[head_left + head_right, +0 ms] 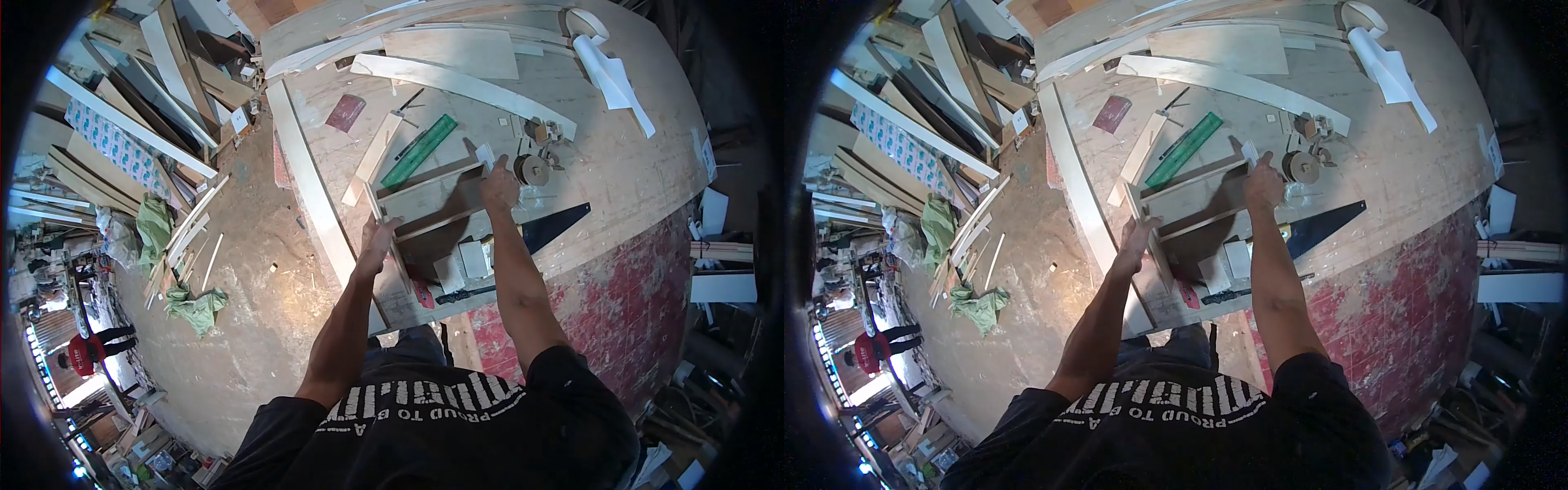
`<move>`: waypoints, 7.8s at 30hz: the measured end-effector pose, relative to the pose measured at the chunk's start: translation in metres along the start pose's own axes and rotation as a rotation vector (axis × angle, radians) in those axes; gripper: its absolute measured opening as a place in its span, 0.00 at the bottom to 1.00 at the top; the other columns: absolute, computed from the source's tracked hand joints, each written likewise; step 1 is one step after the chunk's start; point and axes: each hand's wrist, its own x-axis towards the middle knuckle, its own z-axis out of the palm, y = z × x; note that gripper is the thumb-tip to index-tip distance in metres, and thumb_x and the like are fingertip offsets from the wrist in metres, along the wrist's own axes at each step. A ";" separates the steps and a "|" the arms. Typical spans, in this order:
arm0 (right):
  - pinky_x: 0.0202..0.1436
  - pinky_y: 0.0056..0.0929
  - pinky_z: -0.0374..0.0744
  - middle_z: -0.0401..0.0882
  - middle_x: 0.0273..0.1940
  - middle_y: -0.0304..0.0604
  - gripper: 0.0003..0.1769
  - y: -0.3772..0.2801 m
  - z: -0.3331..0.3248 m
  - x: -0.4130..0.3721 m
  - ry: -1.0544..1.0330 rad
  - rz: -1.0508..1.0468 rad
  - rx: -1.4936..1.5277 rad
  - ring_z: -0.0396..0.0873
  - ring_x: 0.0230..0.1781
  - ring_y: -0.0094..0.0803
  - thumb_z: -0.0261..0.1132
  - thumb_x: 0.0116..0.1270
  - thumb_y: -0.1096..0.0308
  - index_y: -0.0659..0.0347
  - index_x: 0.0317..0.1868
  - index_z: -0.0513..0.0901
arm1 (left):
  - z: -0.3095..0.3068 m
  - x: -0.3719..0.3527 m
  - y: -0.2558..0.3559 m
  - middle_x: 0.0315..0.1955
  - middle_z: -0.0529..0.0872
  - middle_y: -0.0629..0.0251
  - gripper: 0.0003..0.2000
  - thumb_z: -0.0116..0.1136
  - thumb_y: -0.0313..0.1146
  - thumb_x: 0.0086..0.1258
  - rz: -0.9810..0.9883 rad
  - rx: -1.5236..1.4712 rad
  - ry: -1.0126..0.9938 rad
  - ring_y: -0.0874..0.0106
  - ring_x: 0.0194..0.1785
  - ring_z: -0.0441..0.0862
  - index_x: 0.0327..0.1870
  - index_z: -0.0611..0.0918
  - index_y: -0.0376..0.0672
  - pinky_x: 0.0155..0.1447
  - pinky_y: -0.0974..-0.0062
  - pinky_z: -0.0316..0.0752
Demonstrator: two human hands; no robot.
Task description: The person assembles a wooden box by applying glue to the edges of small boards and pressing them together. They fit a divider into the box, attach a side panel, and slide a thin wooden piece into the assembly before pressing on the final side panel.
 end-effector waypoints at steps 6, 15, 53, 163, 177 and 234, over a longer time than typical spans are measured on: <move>0.46 0.50 0.84 0.83 0.40 0.62 0.26 0.004 0.003 0.000 0.023 -0.012 0.089 0.85 0.43 0.56 0.66 0.60 0.70 0.61 0.55 0.64 | 0.024 0.030 -0.014 0.46 0.85 0.50 0.27 0.69 0.43 0.51 -0.201 0.361 0.436 0.57 0.51 0.83 0.50 0.79 0.36 0.55 0.63 0.77; 0.42 0.45 0.86 0.85 0.39 0.56 0.22 0.009 0.005 0.001 0.043 -0.044 0.077 0.86 0.41 0.51 0.62 0.65 0.69 0.62 0.55 0.64 | 0.053 0.005 0.029 0.42 0.88 0.54 0.19 0.65 0.50 0.61 -0.301 0.679 0.791 0.56 0.49 0.86 0.39 0.84 0.42 0.53 0.61 0.80; 0.45 0.48 0.84 0.84 0.41 0.60 0.27 0.005 -0.002 -0.003 -0.002 -0.026 0.103 0.85 0.44 0.54 0.66 0.61 0.68 0.59 0.57 0.63 | -0.007 -0.035 -0.034 0.34 0.86 0.46 0.16 0.60 0.41 0.65 0.116 0.656 0.750 0.48 0.40 0.85 0.43 0.79 0.36 0.46 0.55 0.78; 0.76 0.52 0.54 0.65 0.68 0.46 0.42 -0.014 -0.027 -0.082 -0.095 -0.849 0.006 0.61 0.71 0.47 0.71 0.56 0.62 0.50 0.72 0.65 | -0.041 0.013 -0.020 0.71 0.58 0.50 0.59 0.78 0.44 0.44 0.635 1.068 -0.047 0.50 0.75 0.53 0.77 0.48 0.44 0.75 0.51 0.51; 0.68 0.51 0.66 0.70 0.62 0.55 0.35 0.008 -0.041 -0.054 0.103 -0.674 0.257 0.68 0.65 0.53 0.68 0.57 0.69 0.57 0.66 0.69 | -0.041 0.015 -0.020 0.72 0.60 0.53 0.59 0.78 0.44 0.43 0.636 1.042 -0.038 0.55 0.75 0.56 0.77 0.50 0.45 0.73 0.53 0.54; 0.27 0.21 0.66 0.70 0.25 0.28 0.12 -0.159 0.024 -0.483 0.146 0.738 1.641 0.68 0.24 0.16 0.56 0.75 0.63 0.61 0.35 0.79 | -0.258 -0.250 0.254 0.12 0.65 0.74 0.26 0.47 0.59 0.74 0.411 -0.928 -1.940 0.77 0.22 0.71 0.20 0.71 0.49 0.38 0.61 0.76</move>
